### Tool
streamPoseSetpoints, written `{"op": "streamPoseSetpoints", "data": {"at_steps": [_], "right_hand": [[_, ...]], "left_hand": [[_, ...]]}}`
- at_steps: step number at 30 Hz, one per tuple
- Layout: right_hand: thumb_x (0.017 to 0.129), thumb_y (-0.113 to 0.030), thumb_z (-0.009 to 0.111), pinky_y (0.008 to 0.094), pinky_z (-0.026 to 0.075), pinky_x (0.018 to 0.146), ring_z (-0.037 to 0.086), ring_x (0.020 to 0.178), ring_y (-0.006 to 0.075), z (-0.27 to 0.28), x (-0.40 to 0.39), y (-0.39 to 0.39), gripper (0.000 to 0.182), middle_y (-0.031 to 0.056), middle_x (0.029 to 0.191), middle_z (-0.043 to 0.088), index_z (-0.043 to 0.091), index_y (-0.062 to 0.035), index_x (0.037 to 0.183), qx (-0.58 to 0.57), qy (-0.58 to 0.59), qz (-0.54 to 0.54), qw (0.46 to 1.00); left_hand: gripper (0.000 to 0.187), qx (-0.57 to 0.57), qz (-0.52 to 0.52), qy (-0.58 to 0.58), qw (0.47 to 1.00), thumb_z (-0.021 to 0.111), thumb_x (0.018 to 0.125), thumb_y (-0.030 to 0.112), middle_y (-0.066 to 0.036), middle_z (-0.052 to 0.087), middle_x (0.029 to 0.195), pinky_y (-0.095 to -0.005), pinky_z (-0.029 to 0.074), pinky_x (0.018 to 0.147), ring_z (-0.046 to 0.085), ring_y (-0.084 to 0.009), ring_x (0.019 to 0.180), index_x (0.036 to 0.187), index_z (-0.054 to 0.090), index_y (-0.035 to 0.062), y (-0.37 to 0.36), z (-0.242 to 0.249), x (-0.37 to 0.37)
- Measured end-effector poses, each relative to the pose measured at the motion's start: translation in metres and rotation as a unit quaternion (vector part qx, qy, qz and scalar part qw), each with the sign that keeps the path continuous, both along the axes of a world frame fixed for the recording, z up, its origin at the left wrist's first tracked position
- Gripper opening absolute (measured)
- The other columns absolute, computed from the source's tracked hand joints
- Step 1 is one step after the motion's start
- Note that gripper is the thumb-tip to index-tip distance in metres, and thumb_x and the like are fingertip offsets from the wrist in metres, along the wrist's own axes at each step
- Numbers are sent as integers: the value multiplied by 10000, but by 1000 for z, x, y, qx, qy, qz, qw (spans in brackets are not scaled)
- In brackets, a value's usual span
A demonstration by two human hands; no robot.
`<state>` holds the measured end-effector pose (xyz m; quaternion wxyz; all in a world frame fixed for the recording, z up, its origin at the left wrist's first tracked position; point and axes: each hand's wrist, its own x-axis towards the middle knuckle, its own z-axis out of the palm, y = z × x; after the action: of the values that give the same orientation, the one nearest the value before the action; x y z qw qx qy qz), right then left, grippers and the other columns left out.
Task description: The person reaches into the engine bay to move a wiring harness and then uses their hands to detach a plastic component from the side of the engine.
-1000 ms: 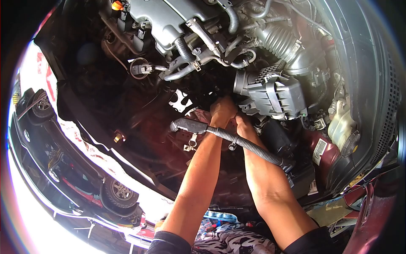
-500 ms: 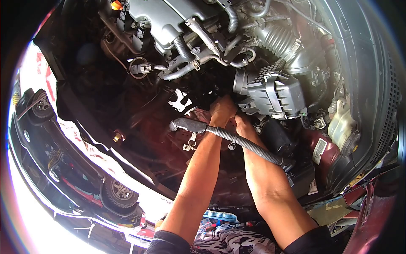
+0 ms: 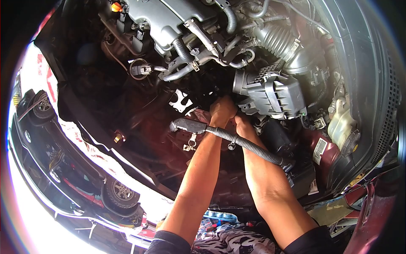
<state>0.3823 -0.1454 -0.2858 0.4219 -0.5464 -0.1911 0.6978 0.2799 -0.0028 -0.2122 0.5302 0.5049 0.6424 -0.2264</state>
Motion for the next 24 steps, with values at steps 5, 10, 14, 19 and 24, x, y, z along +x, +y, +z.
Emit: {"op": "streamPoseSetpoints", "data": {"at_steps": [5,10,14,19,24], "right_hand": [[1054,-162,420,364,444,1082,587,1246,215,4,0,3,375,147,1320,657,651,23,1283,18,23,7,1000],[1038,-147,458,363,448,1075,590,1235,225,2,1,0,360,144,1315,653,634,22,1302,8,-28,13,999],[1024,-134,488,363,452,1068,593,1226,233,0,4,-3,357,142,1311,650,621,21,1317,9,-92,40,995],[984,-105,559,353,457,1057,595,1199,233,-21,1,-16,385,129,1294,642,598,17,1347,-76,-145,18,986],[954,-58,561,344,438,1082,569,1212,227,-27,0,-18,410,126,1298,616,583,19,1356,-38,-67,-33,996]], "left_hand": [[435,4,4,-1,1000,684,834,196,-189,708,1271,-467,557,981,673,-372,1198,1255,713,93,0,1,0],[426,-13,5,11,1000,673,832,178,-220,705,1260,-467,553,989,674,-385,1194,1239,715,62,0,0,0],[389,-10,-2,16,1000,659,858,188,-216,708,1255,-456,553,993,676,-379,1195,1221,727,67,2,3,1],[349,-5,-13,17,1000,641,906,221,-183,714,1262,-432,553,998,678,-355,1201,1227,735,121,3,6,1],[365,2,-8,11,1000,641,902,213,-182,714,1262,-430,551,1000,678,-354,1201,1248,726,132,2,7,2]]}}
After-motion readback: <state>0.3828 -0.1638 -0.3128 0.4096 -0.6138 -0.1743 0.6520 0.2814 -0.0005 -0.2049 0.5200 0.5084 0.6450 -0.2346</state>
